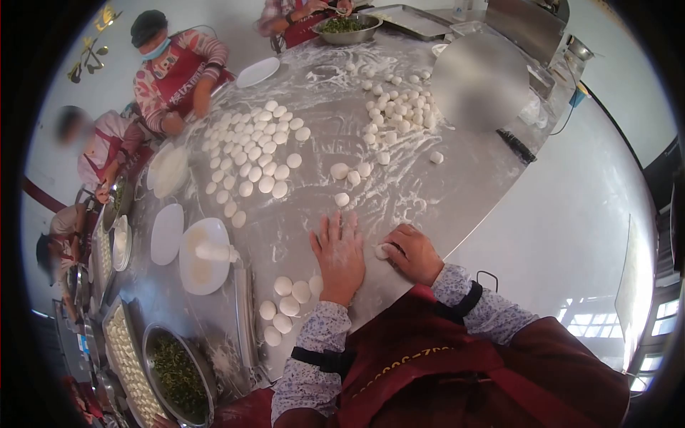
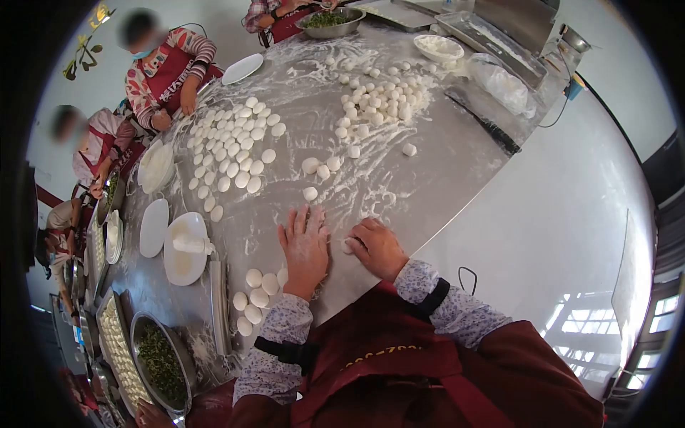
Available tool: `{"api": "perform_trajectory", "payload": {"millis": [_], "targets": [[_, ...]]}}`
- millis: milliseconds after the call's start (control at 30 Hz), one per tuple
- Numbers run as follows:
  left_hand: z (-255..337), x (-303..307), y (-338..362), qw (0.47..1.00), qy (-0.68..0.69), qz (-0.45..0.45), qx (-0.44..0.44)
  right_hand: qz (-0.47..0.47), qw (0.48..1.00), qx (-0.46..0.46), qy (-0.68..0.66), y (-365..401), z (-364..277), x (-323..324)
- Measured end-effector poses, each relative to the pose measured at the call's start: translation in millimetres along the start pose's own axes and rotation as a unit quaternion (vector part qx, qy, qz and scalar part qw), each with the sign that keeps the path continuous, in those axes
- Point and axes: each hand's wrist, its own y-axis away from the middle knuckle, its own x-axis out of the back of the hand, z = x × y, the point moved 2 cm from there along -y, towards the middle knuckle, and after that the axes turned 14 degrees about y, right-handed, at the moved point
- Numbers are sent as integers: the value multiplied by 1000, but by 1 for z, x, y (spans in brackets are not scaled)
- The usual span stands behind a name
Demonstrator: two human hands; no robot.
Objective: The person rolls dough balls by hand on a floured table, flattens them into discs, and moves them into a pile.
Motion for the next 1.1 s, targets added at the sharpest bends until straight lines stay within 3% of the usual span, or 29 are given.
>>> {"api": "perform_trajectory", "payload": {"millis": [200,267,367,433,600,700,767,800,867,933,967,1033,1100], "targets": [[21,10,-25,998,47,34,-11,42,997,-57,5,-3,-3,-1],[43,15,-34,996,73,45,-20,74,976,-175,-102,0,-2,6],[66,-1,-39,994,37,55,-88,149,963,-209,-80,4,6,24],[60,-37,-28,993,38,-9,-111,180,961,-195,-71,7,23,25],[53,-40,-34,988,25,-5,-152,146,971,-176,-72,-15,35,42],[36,-22,-35,991,39,-13,-128,81,984,-148,-62,-41,42,56],[14,-4,-40,989,27,117,-85,45,991,-119,-38,-56,43,56],[4,-1,-43,989,26,118,-83,36,995,-81,-35,-66,39,49],[-16,0,-53,996,76,35,-7,29,998,-39,-31,-90,33,29],[-17,6,-51,991,129,27,0,75,990,74,97,-111,26,4],[-18,8,-47,983,182,13,8,73,990,73,95,-116,26,-2],[-18,17,-35,977,211,14,20,6,968,71,239,-123,21,-11],[-23,23,-25,970,240,20,34,-25,968,65,239,-124,17,-5]]}}
